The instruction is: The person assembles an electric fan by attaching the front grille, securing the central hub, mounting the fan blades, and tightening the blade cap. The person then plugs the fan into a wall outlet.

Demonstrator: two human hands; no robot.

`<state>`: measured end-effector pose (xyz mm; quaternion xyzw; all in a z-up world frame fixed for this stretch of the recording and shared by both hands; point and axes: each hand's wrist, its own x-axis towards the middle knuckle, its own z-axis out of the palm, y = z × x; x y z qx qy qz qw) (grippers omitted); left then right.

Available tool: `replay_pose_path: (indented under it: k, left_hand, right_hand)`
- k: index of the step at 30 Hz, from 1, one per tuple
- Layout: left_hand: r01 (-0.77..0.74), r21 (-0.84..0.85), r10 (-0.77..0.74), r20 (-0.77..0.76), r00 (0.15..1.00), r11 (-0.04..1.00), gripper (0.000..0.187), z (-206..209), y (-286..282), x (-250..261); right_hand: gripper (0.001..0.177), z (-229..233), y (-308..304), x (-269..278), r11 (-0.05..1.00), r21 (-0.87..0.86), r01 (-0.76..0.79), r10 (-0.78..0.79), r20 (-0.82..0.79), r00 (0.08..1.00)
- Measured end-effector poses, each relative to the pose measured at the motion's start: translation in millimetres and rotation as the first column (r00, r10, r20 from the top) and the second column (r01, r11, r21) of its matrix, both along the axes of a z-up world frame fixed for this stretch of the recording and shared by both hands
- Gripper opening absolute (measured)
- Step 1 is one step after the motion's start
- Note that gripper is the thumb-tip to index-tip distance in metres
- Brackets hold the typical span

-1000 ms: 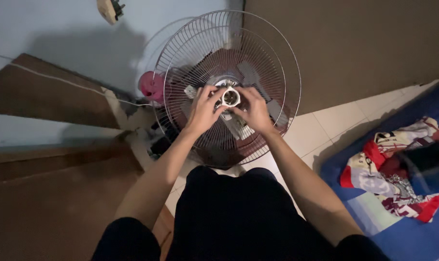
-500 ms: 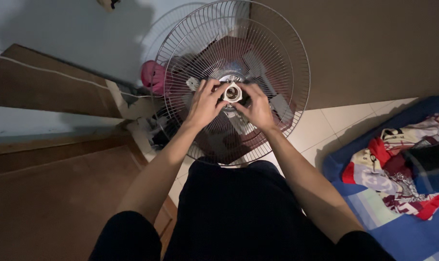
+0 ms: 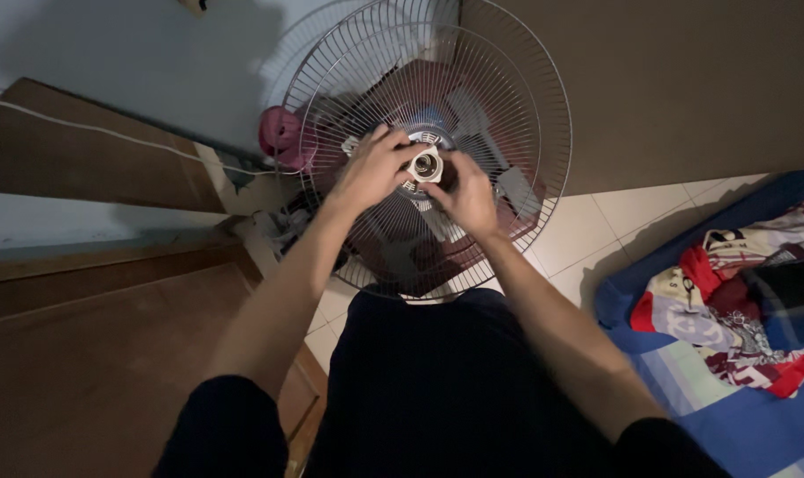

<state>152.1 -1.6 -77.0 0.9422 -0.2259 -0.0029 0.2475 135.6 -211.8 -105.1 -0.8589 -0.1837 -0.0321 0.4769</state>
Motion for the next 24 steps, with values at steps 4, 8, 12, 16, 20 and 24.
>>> replay_pose_path:
  k: [4, 8, 12, 16, 20, 24]
  left_hand:
    - [0.056, 0.055, -0.050, -0.106, 0.993, 0.997, 0.057, 2.2, 0.9, 11.9]
    - [0.065, 0.050, -0.056, -0.169, 0.984, 0.997, 0.055, 5.2, 1.8, 19.0]
    - [0.036, -0.105, -0.036, 0.006, 0.999, 0.994, 0.069, 4.9, 3.7, 2.2]
    - [-0.118, -0.180, 0.115, -0.027, 0.993, 0.977, 0.061, 1.6, -8.3, -19.4]
    - [-0.103, -0.208, 0.106, 0.003, 0.994, 0.973, 0.056, -0.6, -9.7, -20.3]
    - [0.022, -0.209, -0.019, 0.013, 1.000, 0.978, 0.056, -2.0, -5.3, -1.9]
  right_hand:
    - [0.050, -9.0, 11.2, -9.8, 0.996, 0.034, 0.083, -0.083, -0.005, 0.997]
    - [0.058, -7.3, 12.3, -5.1, 0.997, -0.043, 0.066, -0.068, -0.058, 0.996]
    - [0.105, 8.1, -6.6, 6.3, 0.994, -0.010, -0.111, 0.111, 0.086, 0.990]
    - [0.092, 20.6, -28.3, 32.2, 0.922, -0.164, -0.350, 0.367, 0.086, 0.926]
    - [0.069, 17.1, -31.5, 40.6, 0.896, -0.214, -0.389, 0.414, 0.086, 0.906]
    - [0.057, 5.3, -22.1, 26.3, 0.949, -0.180, -0.257, 0.284, 0.145, 0.948]
